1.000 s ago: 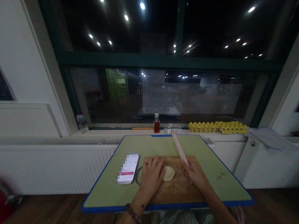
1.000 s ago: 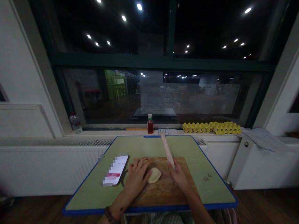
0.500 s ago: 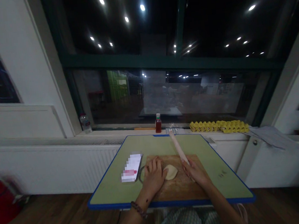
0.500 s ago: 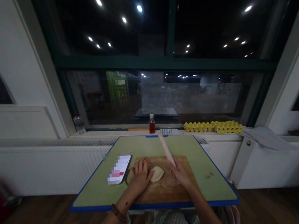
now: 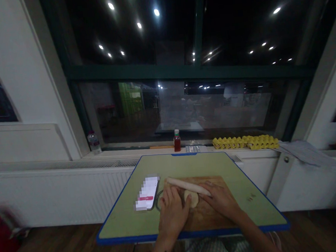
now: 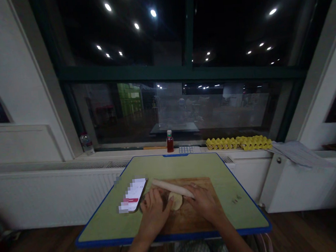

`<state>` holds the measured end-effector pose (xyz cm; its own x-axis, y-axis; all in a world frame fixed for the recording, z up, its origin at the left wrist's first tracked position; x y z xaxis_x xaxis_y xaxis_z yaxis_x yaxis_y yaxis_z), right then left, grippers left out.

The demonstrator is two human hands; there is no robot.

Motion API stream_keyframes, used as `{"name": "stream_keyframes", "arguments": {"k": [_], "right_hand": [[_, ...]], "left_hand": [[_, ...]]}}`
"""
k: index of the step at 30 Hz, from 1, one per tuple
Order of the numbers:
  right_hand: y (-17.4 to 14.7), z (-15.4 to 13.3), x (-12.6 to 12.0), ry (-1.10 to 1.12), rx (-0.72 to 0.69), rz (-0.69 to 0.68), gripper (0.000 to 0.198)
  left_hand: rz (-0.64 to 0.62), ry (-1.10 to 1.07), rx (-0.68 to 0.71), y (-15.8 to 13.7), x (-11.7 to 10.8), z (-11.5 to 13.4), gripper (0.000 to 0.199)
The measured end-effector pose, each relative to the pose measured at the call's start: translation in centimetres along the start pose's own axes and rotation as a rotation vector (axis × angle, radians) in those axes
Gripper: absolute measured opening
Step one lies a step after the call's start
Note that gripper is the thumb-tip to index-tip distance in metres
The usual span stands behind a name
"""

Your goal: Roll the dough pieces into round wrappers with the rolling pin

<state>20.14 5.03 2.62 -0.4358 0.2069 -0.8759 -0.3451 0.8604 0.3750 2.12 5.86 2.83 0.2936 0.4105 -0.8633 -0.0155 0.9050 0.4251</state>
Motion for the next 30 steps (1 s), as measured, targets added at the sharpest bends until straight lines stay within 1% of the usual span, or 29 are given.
{"name": "stream_keyframes", "arguments": {"k": [1,3,4,6,8,9,11,13,15,16,19,22,26,30], "right_hand": [[0.0,0.0,0.0,-0.010,-0.024,-0.012,0.042],[0.1,0.0,0.1,-0.016,-0.078,-0.044,0.042],[0.1,-0.1,0.2,-0.016,-0.104,-0.070,0.042],[0.2,-0.3,0.3,-0.025,-0.143,-0.120,0.041],[0.2,-0.5,0.2,-0.037,-0.167,-0.141,0.040],[0.2,-0.6,0.2,-0.043,-0.180,-0.139,0.040],[0.3,-0.8,0.2,-0.064,-0.212,-0.106,0.042],[0.5,-0.7,0.2,-0.115,-0.231,-0.032,0.043],[0.9,-0.3,0.4,-0.206,-0.197,0.038,0.043],[1.1,-0.1,0.7,-0.256,-0.161,0.045,0.044],[1.8,0.3,1.5,-0.375,-0.042,-0.041,0.045],[2.3,0.1,1.4,-0.394,0.048,-0.106,0.045],[3.4,-0.2,0.8,-0.368,0.072,-0.138,0.047],[4.8,0.9,1.2,-0.299,0.116,-0.210,0.052]], "left_hand": [[0.022,-0.001,-0.013,0.6,-0.8,-0.4,0.046],[0.067,-0.010,0.023,2.0,-2.6,-0.5,0.040],[0.099,-0.023,0.067,2.6,-3.5,-0.3,0.036],[0.132,-0.048,0.209,3.5,-4.4,0.6,0.031],[0.111,-0.042,0.296,3.9,-3.9,1.2,0.028],[0.087,-0.031,0.312,4.0,-3.2,1.3,0.027],[0.026,-0.008,0.296,4.0,-1.6,1.0,0.025],[-0.027,-0.011,0.260,4.0,-0.2,0.6,0.025],[-0.065,-0.027,0.241,4.1,0.5,0.3,0.025],[-0.076,-0.033,0.237,4.2,0.6,0.2,0.025],[-0.112,-0.033,0.218,4.8,0.8,0.1,0.028],[-0.163,-0.015,0.199,5.5,1.1,0.2,0.031],[-0.262,0.033,0.194,6.5,2.0,0.4,0.034],[-0.300,0.088,0.233,7.2,2.3,0.6,0.034]]}}
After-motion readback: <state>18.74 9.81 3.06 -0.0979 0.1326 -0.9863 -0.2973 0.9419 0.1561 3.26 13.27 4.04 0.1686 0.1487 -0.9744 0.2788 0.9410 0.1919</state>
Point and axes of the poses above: each hand's wrist, its own y-axis towards the middle knuckle, its own x-axis out of the palm, z = x × y, the point moved 7 cm from there along y, towards the middle knuckle, and after that the axes turned 10 degrees about -x, right-handed, at the moved point
